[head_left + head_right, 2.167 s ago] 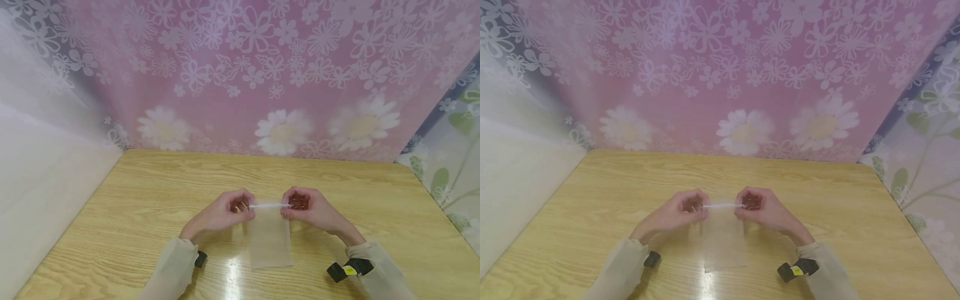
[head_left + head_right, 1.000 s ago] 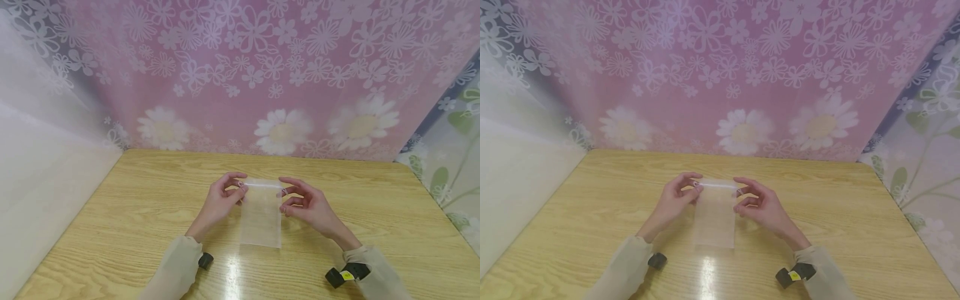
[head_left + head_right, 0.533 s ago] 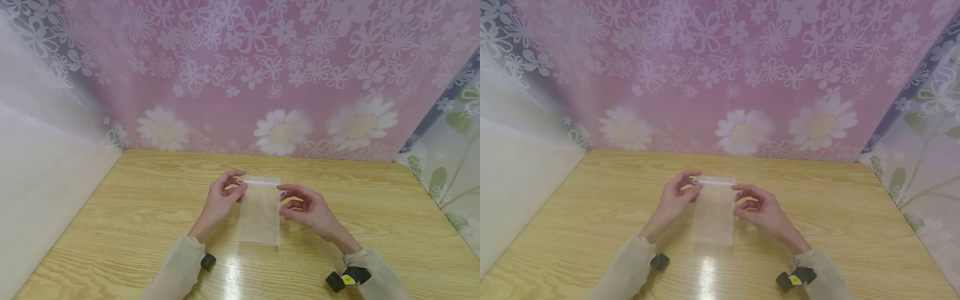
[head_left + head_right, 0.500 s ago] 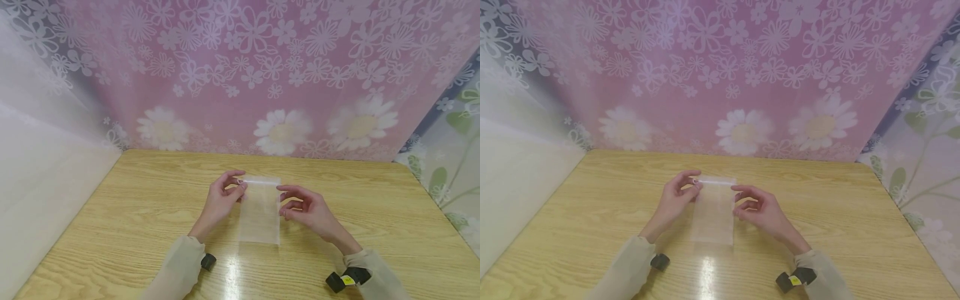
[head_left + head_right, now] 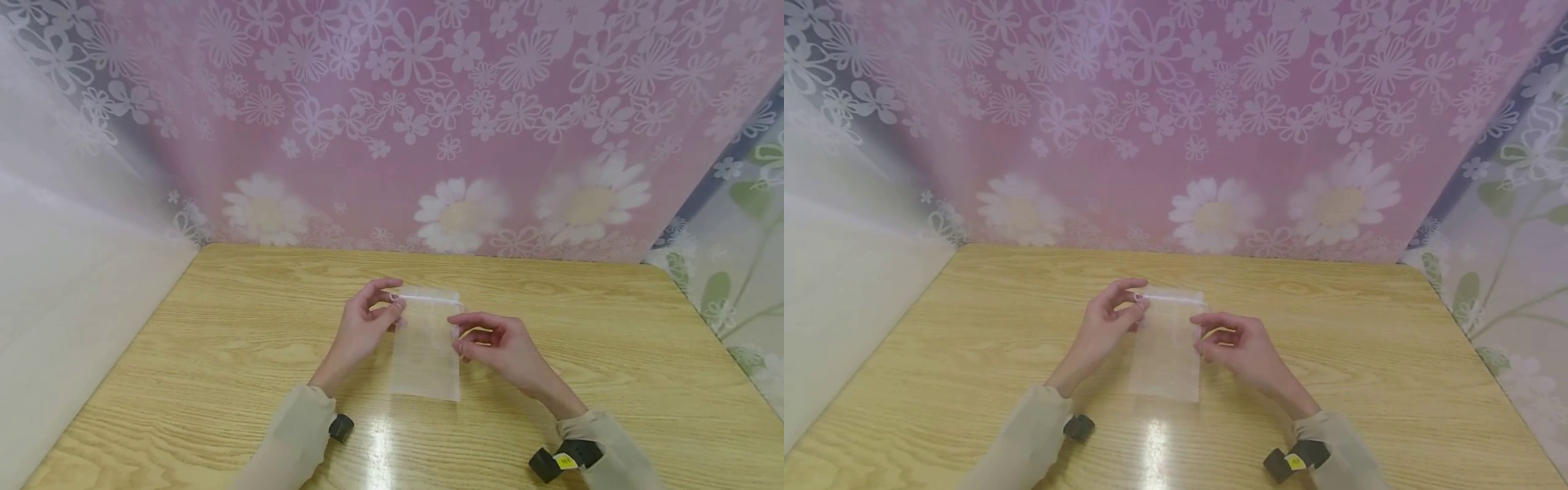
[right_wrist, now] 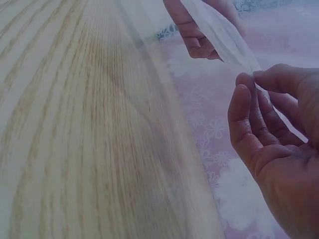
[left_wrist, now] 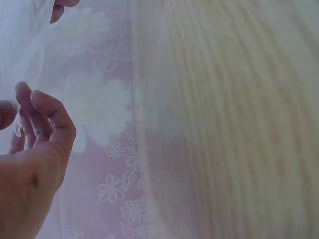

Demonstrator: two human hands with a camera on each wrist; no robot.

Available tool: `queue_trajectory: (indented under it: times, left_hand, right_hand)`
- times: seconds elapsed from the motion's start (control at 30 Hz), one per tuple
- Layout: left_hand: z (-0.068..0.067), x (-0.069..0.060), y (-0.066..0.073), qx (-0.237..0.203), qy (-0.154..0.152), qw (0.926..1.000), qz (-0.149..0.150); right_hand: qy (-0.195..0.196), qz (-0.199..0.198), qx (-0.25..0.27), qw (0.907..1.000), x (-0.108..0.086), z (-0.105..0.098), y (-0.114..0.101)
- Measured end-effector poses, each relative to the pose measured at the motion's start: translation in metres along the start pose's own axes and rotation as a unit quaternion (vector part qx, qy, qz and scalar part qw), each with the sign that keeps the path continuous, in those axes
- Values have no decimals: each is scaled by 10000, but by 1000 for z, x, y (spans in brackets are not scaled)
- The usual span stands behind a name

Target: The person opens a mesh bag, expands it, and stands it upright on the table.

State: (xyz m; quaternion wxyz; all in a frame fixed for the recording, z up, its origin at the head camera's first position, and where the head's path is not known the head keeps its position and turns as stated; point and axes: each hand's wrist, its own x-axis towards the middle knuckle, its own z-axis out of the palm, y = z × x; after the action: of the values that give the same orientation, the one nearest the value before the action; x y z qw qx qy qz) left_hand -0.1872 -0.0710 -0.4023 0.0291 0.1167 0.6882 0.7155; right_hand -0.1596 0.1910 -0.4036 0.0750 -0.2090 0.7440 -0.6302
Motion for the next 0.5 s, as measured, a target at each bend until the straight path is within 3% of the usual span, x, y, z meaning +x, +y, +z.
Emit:
queue_trajectory:
  times: [0.23,0.5]
  left_hand:
    - [-2,-3,1,-45,-143,9997,-174]
    - [-6,-6,2,-183,-449,9982,-339]
  right_hand:
    - [223,-2,110,9997,3,1,0]
    - [363,-62,685,9970,3,1,0]
